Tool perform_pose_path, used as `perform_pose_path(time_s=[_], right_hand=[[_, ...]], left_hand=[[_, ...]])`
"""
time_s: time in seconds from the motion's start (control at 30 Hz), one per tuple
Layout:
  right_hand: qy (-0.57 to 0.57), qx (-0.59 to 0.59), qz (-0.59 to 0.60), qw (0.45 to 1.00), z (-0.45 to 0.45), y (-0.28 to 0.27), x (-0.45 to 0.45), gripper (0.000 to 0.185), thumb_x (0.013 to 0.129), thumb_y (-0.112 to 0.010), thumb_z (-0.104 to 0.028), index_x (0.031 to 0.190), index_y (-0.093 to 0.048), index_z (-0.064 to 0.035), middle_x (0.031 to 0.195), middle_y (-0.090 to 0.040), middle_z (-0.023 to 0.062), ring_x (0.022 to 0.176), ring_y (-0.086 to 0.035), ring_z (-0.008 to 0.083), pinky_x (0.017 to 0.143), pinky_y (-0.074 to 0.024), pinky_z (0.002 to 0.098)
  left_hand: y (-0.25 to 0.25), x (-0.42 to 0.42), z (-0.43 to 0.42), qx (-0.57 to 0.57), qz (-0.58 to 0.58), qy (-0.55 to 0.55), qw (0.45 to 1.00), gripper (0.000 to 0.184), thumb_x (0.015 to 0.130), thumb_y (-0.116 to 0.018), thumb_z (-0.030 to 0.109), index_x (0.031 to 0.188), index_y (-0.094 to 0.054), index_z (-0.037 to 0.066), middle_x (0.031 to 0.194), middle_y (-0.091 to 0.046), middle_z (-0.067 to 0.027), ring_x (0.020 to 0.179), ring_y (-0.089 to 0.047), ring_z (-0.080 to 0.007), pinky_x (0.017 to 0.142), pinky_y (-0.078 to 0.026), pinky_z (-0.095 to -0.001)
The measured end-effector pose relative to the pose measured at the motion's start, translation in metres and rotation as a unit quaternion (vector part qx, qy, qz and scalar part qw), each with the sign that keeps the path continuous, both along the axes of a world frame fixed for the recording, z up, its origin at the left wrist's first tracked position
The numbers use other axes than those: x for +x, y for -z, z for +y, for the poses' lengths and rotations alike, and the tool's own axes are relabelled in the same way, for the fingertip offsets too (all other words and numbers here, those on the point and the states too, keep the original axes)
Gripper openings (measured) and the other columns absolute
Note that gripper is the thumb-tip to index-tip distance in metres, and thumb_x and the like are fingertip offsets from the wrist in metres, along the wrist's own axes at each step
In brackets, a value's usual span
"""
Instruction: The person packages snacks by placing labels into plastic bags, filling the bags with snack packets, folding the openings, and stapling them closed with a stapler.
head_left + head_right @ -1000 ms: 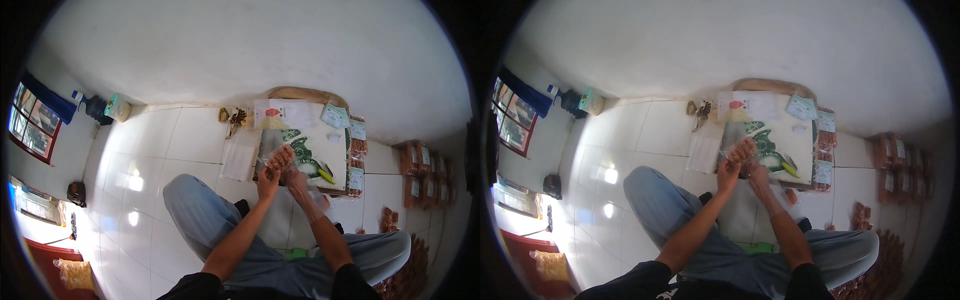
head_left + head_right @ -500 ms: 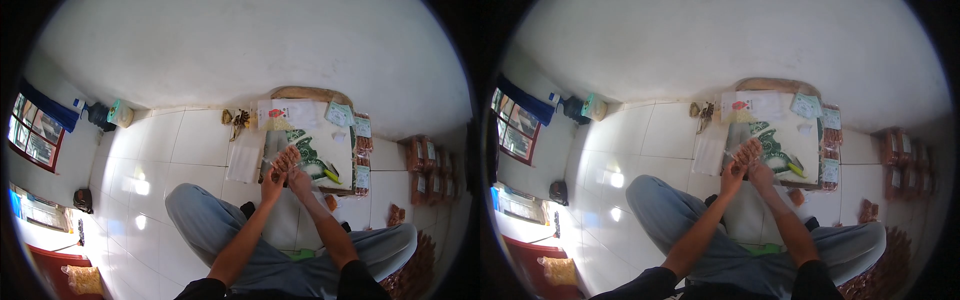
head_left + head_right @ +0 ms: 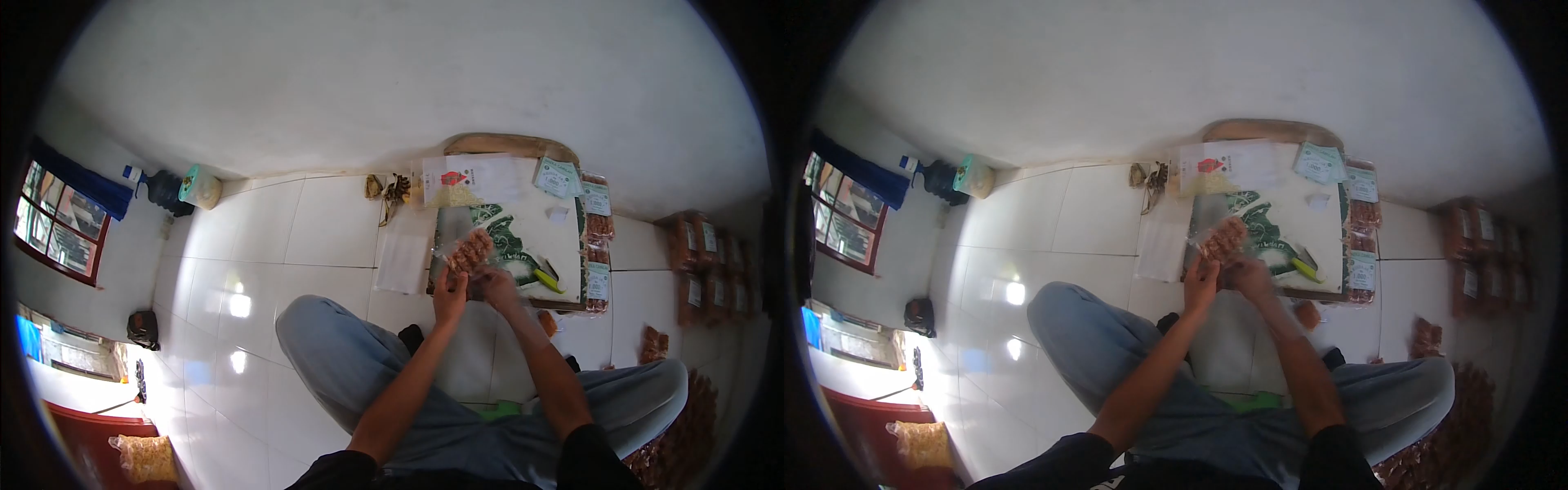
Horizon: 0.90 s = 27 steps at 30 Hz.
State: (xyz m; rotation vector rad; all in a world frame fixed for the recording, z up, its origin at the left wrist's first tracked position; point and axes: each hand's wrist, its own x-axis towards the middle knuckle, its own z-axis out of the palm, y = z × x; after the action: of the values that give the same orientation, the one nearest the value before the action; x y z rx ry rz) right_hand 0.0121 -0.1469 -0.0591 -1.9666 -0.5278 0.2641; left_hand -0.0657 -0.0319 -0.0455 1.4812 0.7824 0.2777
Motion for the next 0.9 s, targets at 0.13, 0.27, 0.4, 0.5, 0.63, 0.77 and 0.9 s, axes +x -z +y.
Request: perform_pose_path(time_s=[0.13, 0.27, 0.4, 0.5, 0.63, 0.77, 0.9], right_hand=[[-0.005, 0.029, 0.002, 1.0, 0.0, -0.005, 0.004, 0.015, 0.082, -0.063, -0.016, 0.085, -0.071, -0.0031, 0.084, -0.071, 0.014, 0.076, -0.069, 0.0282, 0.072, -0.0532, 0.0354], [0.041, 0.009, 0.028, 0.999, 0.007, -0.007, 0.0, 0.019, 0.08, -0.066, -0.02, 0.085, -0.071, -0.002, 0.082, -0.07, 0.0172, 0.075, -0.069, 0.031, 0.068, -0.0532, 0.0372], [0.109, -0.024, 0.008, 0.994, 0.013, -0.006, -0.001, 0.02, 0.079, -0.067, -0.019, 0.083, -0.069, 0.0003, 0.077, -0.068, 0.0184, 0.073, -0.068, 0.0319, 0.065, -0.0525, 0.037], [0.098, 0.003, -0.015, 0.995, 0.011, 0.011, 0.0, 0.021, 0.08, -0.067, -0.02, 0.084, -0.068, 0.0005, 0.078, -0.068, 0.0182, 0.074, -0.068, 0.0318, 0.065, -0.0521, 0.0365], [0.031, 0.047, -0.006, 0.998, 0.004, 0.018, 0.003, 0.021, 0.079, -0.067, -0.02, 0.086, -0.068, 0.0002, 0.079, -0.068, 0.0178, 0.075, -0.068, 0.0307, 0.066, -0.0516, 0.0359], [0.064, 0.052, 0.028, 0.996, 0.008, 0.015, -0.002, 0.018, 0.076, -0.066, -0.018, 0.083, -0.068, -0.0012, 0.08, -0.068, 0.0171, 0.075, -0.068, 0.0319, 0.067, -0.0516, 0.037], [0.121, -0.007, -0.047, 0.991, 0.015, 0.017, -0.004, 0.015, 0.074, -0.066, -0.02, 0.077, -0.067, -0.0047, 0.078, -0.068, 0.0164, 0.075, -0.066, 0.0349, 0.066, -0.0515, 0.0399]], left_hand=[[0.013, 0.003, -0.004, -0.021, -0.017, 0.0, 1.0, 0.066, 0.091, -0.066, 0.033, 0.143, -0.038, 0.004, 0.094, -0.064, -0.0063, 0.074, -0.059, -0.0095, 0.061, -0.048, -0.0245], [-0.003, -0.001, -0.008, -0.028, -0.041, -0.004, 0.999, 0.066, 0.089, -0.068, 0.035, 0.141, -0.041, 0.002, 0.087, -0.065, -0.0053, 0.068, -0.058, -0.0098, 0.058, -0.047, -0.0259], [0.0, -0.002, -0.007, 0.006, -0.029, -0.005, 1.0, 0.067, 0.09, -0.068, 0.036, 0.141, -0.041, 0.002, 0.088, -0.066, -0.0059, 0.07, -0.059, -0.0113, 0.061, -0.047, -0.0268], [0.003, -0.001, -0.003, -0.005, 0.004, 0.024, 1.0, 0.069, 0.09, -0.068, 0.034, 0.144, -0.037, 0.005, 0.106, -0.061, -0.0084, 0.089, -0.058, -0.0139, 0.073, -0.05, -0.0288], [0.006, 0.0, -0.004, -0.022, -0.012, 0.017, 1.0, 0.067, 0.09, -0.068, 0.033, 0.141, -0.038, 0.001, 0.112, -0.06, -0.0116, 0.097, -0.059, -0.0152, 0.078, -0.05, -0.0283], [0.024, 0.004, -0.012, 0.036, -0.048, -0.048, 0.997, 0.059, 0.089, -0.068, 0.038, 0.125, -0.051, -0.005, 0.087, -0.067, -0.0105, 0.078, -0.064, -0.0169, 0.069, -0.049, -0.0297], [0.011, -0.001, -0.018, 0.049, -0.003, -0.057, 0.997, 0.051, 0.088, -0.068, 0.041, 0.11, -0.056, -0.004, 0.087, -0.067, -0.0117, 0.078, -0.065, -0.0198, 0.069, -0.05, -0.0319]])
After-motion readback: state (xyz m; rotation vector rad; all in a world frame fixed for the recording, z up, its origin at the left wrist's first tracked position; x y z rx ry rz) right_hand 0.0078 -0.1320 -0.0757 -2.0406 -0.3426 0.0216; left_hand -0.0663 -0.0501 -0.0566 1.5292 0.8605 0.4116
